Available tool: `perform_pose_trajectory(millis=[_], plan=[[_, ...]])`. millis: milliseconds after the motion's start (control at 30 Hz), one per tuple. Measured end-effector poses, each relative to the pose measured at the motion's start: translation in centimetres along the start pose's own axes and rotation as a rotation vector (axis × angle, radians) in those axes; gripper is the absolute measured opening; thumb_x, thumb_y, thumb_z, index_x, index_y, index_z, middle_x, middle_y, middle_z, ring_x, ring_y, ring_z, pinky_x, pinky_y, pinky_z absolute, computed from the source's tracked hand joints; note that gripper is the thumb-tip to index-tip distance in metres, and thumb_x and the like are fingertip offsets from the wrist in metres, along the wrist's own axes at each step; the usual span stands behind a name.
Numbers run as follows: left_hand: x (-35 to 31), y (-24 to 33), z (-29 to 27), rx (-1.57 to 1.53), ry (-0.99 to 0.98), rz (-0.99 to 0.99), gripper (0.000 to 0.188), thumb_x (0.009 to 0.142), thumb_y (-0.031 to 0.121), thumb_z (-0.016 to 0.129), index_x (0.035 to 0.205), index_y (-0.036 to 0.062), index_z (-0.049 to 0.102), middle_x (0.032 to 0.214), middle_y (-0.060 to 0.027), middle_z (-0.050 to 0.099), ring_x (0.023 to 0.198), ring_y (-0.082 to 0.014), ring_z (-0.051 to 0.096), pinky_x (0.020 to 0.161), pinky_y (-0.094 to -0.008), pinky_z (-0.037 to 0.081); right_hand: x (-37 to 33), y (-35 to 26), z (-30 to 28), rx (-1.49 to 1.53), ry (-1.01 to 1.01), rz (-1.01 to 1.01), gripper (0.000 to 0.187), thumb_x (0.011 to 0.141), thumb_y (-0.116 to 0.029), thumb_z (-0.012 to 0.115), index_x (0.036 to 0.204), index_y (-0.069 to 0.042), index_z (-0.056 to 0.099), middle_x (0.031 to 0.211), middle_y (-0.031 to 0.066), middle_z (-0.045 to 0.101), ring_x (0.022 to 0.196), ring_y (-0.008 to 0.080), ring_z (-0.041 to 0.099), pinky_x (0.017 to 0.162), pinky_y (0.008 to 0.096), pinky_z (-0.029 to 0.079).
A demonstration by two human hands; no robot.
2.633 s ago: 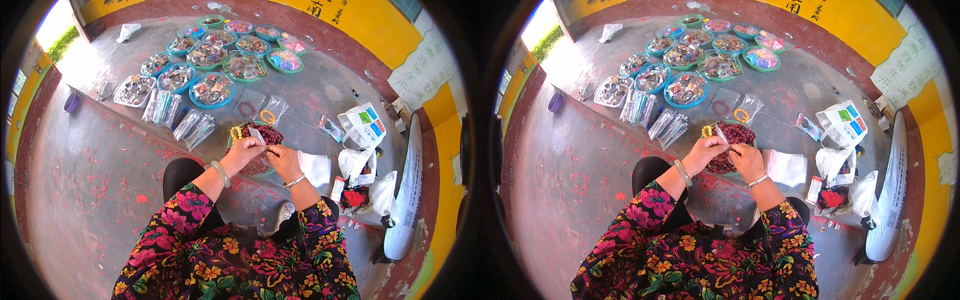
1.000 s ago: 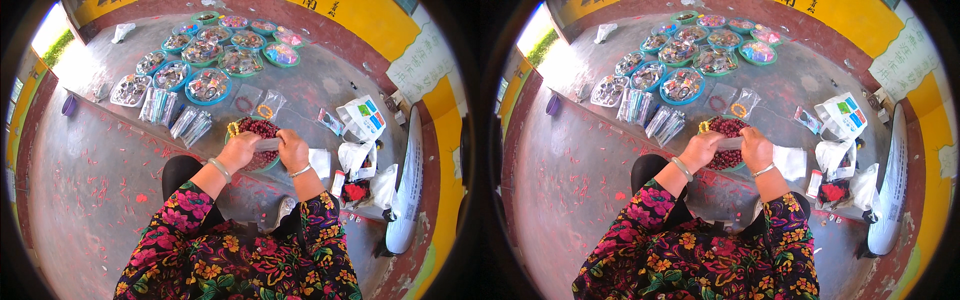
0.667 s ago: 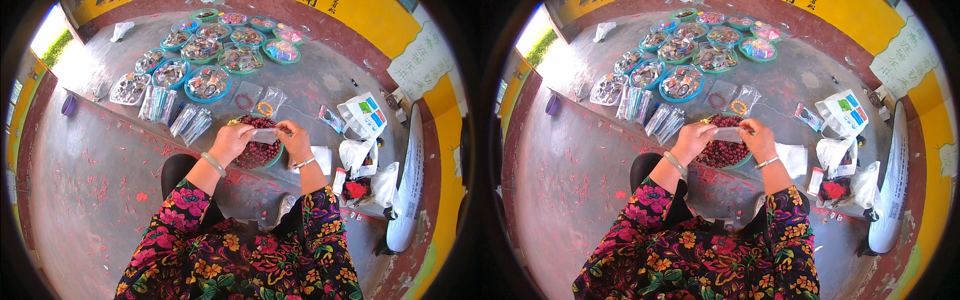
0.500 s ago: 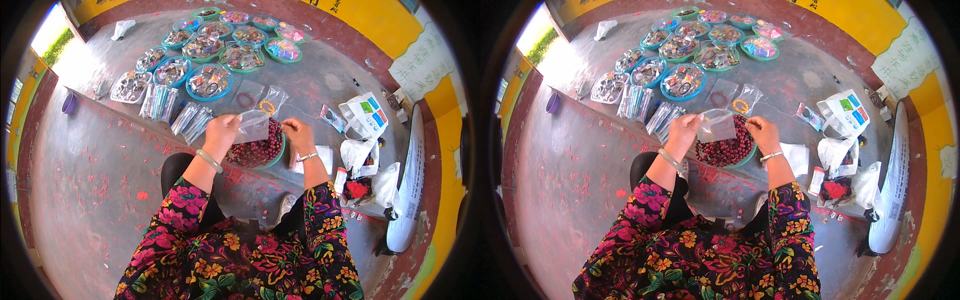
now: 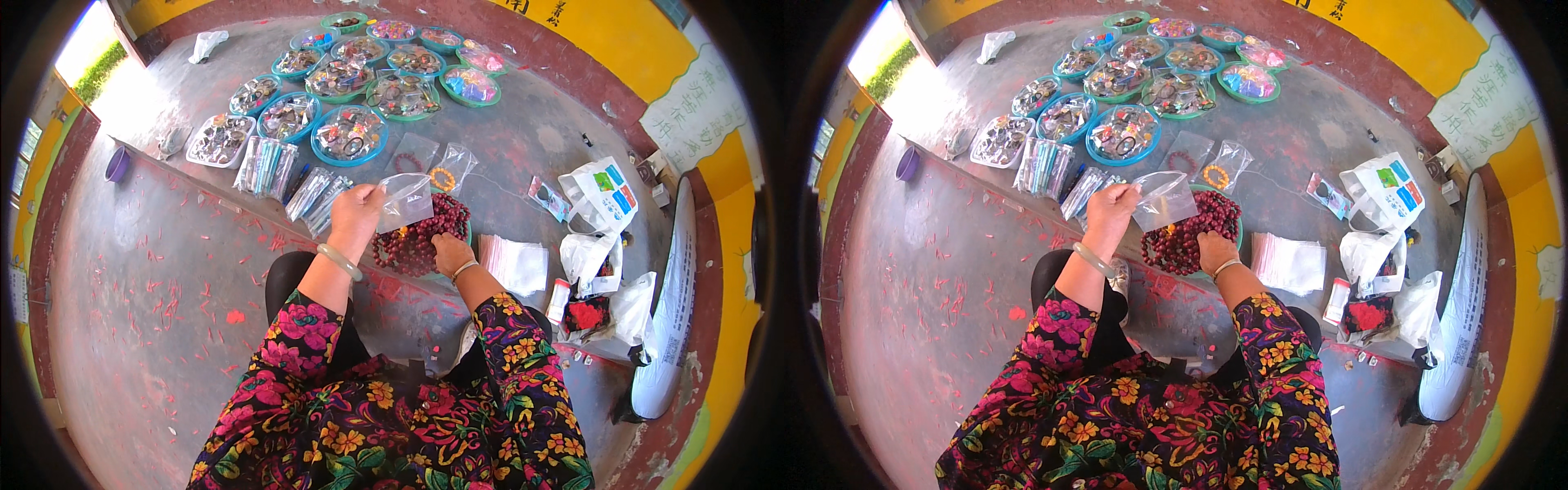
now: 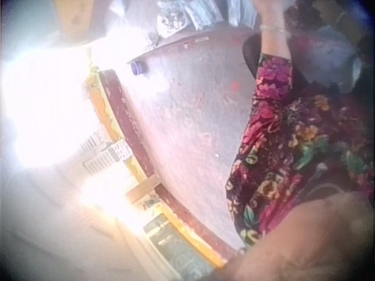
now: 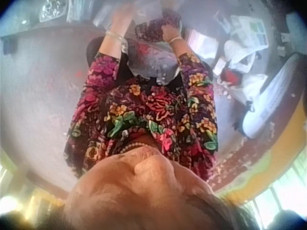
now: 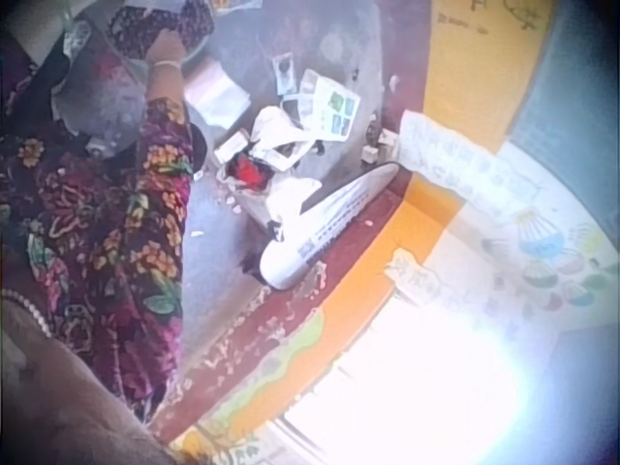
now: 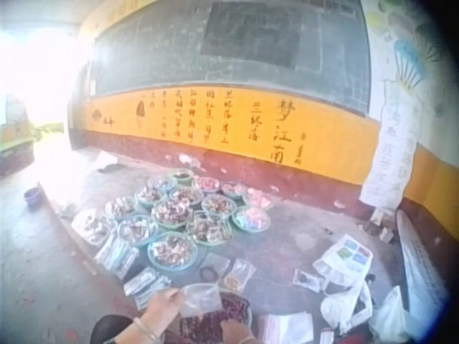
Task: The person sits on the floor and repeatedly picks up beaded bracelets from a green bowl, places them into small clear plastic bags, and sets the filled bags aside. The workspace includes stacks of pre-packaged items and loose beads.
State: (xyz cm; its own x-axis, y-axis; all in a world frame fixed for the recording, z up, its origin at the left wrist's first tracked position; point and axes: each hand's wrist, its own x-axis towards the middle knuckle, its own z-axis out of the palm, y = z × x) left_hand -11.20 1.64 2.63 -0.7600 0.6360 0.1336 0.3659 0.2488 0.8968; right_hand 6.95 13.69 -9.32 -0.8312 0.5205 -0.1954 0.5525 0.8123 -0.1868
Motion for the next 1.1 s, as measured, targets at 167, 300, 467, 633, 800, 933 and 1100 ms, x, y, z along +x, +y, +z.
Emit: perform_pose_trajectory(millis=[167, 300, 467, 633, 800, 933, 1100], plan=[[0.4, -0.7, -0.1, 0.030, -0.048, -0.018, 0.027, 0.080, 0.024, 0.061, 0.074, -0.0017, 0.063, 0.056, -0.0051, 0.056, 0.052, -0.0091, 0.049, 0.050, -0.0265, 0.039, -0.3, -0.3, -0.7, -0.113, -0.057, 0.055, 0.018, 0.076, -0.012, 0.049, 0.092, -0.005, 0.057, 0.096, 0.0161, 0.058, 0.090, 0.0311, 0.059, 0.075, 0.0397, 0.049], [0.5, -1.4, 0.2, -0.010, -0.062, -0.030, 0.026, 0.080, 0.023, 0.061, 0.075, -0.0021, 0.064, 0.056, -0.0053, 0.057, 0.053, -0.0092, 0.051, 0.050, -0.0254, 0.040, -0.5, -0.9, -3.8, 0.018, 0.049, 0.154, 0.019, 0.074, -0.015, 0.052, 0.089, -0.005, 0.058, 0.093, 0.0156, 0.061, 0.085, 0.0296, 0.061, 0.074, 0.0376, 0.049], [-0.3, -0.7, 0.5, 0.055, -0.088, 0.005, 0.023, 0.078, 0.022, 0.058, 0.078, -0.0003, 0.064, 0.060, -0.0095, 0.060, 0.054, -0.0161, 0.057, 0.052, -0.0287, 0.043, -2.2, 0.2, -10.6, 0.290, 0.313, 0.204, 0.022, 0.073, -0.020, 0.057, 0.089, -0.005, 0.057, 0.083, 0.0141, 0.063, 0.079, 0.0282, 0.062, 0.071, 0.0349, 0.049], [-1.2, 0.3, 1.0, 0.151, -0.202, 0.079, 0.022, 0.078, 0.023, 0.053, 0.077, 0.0040, 0.064, 0.074, -0.0190, 0.060, 0.072, -0.0374, 0.058, 0.064, -0.0416, 0.045, -5.7, 1.4, -16.0, 0.658, 0.514, 0.109, 0.024, 0.074, -0.010, 0.061, 0.096, -0.003, 0.056, 0.078, 0.0077, 0.063, 0.072, 0.0155, 0.062, 0.066, 0.0263, 0.048], [-1.9, 0.6, 2.0, 0.181, -0.344, 0.088, 0.023, 0.078, 0.022, 0.050, 0.076, 0.0033, 0.063, 0.075, -0.0201, 0.059, 0.074, -0.0379, 0.057, 0.069, -0.0441, 0.046, -7.2, 1.0, -16.8, 1.183, 0.545, -0.020, 0.019, 0.078, 0.002, 0.057, 0.097, 0.000, 0.056, 0.085, 0.0013, 0.060, 0.074, 0.0074, 0.057, 0.068, 0.0209, 0.046], [-2.1, 0.1, 3.2, 0.209, -0.380, 0.171, 0.020, 0.076, 0.021, 0.054, 0.077, 0.0038, 0.064, 0.067, -0.0188, 0.058, 0.065, -0.0349, 0.058, 0.061, -0.0398, 0.047, -7.4, -0.2, -17.1, 1.313, 0.429, -0.075, 0.018, 0.078, 0.003, 0.057, 0.096, 0.000, 0.057, 0.085, -0.0002, 0.058, 0.075, 0.0063, 0.055, 0.070, 0.0201, 0.045], [-2.3, -0.5, 3.8, 0.229, -0.433, 0.234, 0.020, 0.077, 0.022, 0.055, 0.078, 0.0052, 0.065, 0.067, -0.0187, 0.059, 0.066, -0.0342, 0.059, 0.062, -0.0390, 0.047, -7.1, -1.0, -16.3, 1.259, 0.320, -0.097, 0.018, 0.076, 0.003, 0.059, 0.094, 0.000, 0.058, 0.082, -0.0026, 0.056, 0.074, 0.0043, 0.052, 0.068, 0.0194, 0.043]])
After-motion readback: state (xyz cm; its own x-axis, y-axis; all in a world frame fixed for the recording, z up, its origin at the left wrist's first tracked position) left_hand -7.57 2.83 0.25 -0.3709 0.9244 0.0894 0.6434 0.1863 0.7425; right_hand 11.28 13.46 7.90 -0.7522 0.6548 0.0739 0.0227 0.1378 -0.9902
